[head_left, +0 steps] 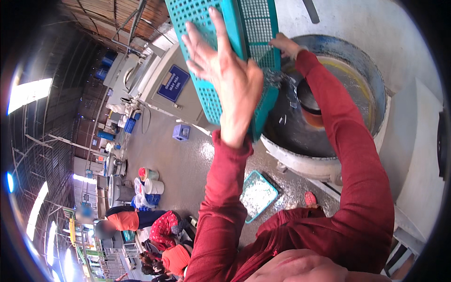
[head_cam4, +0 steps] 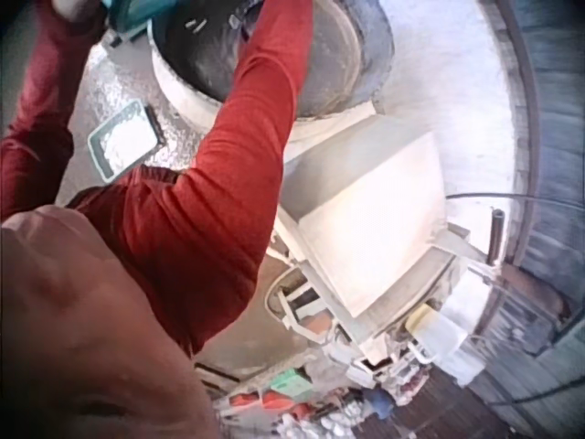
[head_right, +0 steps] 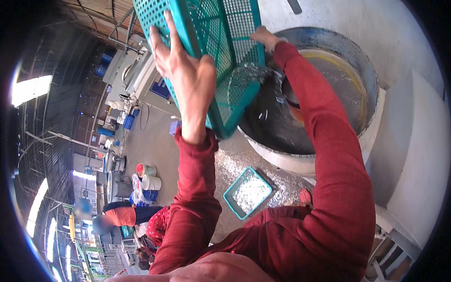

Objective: The person picks up metal parts from a basket and drops them one at a time into a rotating centrifugal finishing machine filled with liquid. The person then empties the remaining parts from the basket into the machine.

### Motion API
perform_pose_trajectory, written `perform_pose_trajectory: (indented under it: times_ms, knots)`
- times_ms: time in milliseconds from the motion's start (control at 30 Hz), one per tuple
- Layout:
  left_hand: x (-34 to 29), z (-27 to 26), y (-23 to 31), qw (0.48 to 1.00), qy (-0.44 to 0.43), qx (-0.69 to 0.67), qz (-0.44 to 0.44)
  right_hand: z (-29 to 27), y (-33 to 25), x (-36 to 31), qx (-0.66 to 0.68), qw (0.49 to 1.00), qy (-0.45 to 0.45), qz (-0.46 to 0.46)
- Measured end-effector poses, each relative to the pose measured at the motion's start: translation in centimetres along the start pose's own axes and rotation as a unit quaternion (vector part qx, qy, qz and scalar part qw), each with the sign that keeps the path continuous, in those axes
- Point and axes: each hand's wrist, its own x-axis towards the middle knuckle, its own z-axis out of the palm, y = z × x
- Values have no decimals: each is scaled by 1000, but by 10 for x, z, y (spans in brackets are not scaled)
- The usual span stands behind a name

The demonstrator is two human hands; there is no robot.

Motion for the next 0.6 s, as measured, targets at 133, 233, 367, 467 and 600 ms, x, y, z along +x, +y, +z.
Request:
perform_pose_trajectory:
  times_ms: [133,233,367,467,600]
  knots:
    - [-10,-9,-1,1000,-6,2,9,-1,13,13,-1,1000,-8,25]
    - [-8,-10,-4,999,7,-1,32,-4,14,17,7,999,-51,-2]
    - [-6,-15,-5,999,33,-4,36,-2,5,20,25,998,-53,-29]
    - [6,-17,-14,997,-31,-65,7,5,6,18,38,998,-43,-30]
    - [10,-21,-29,997,-15,-70,37,15,12,22,61,996,-64,-21]
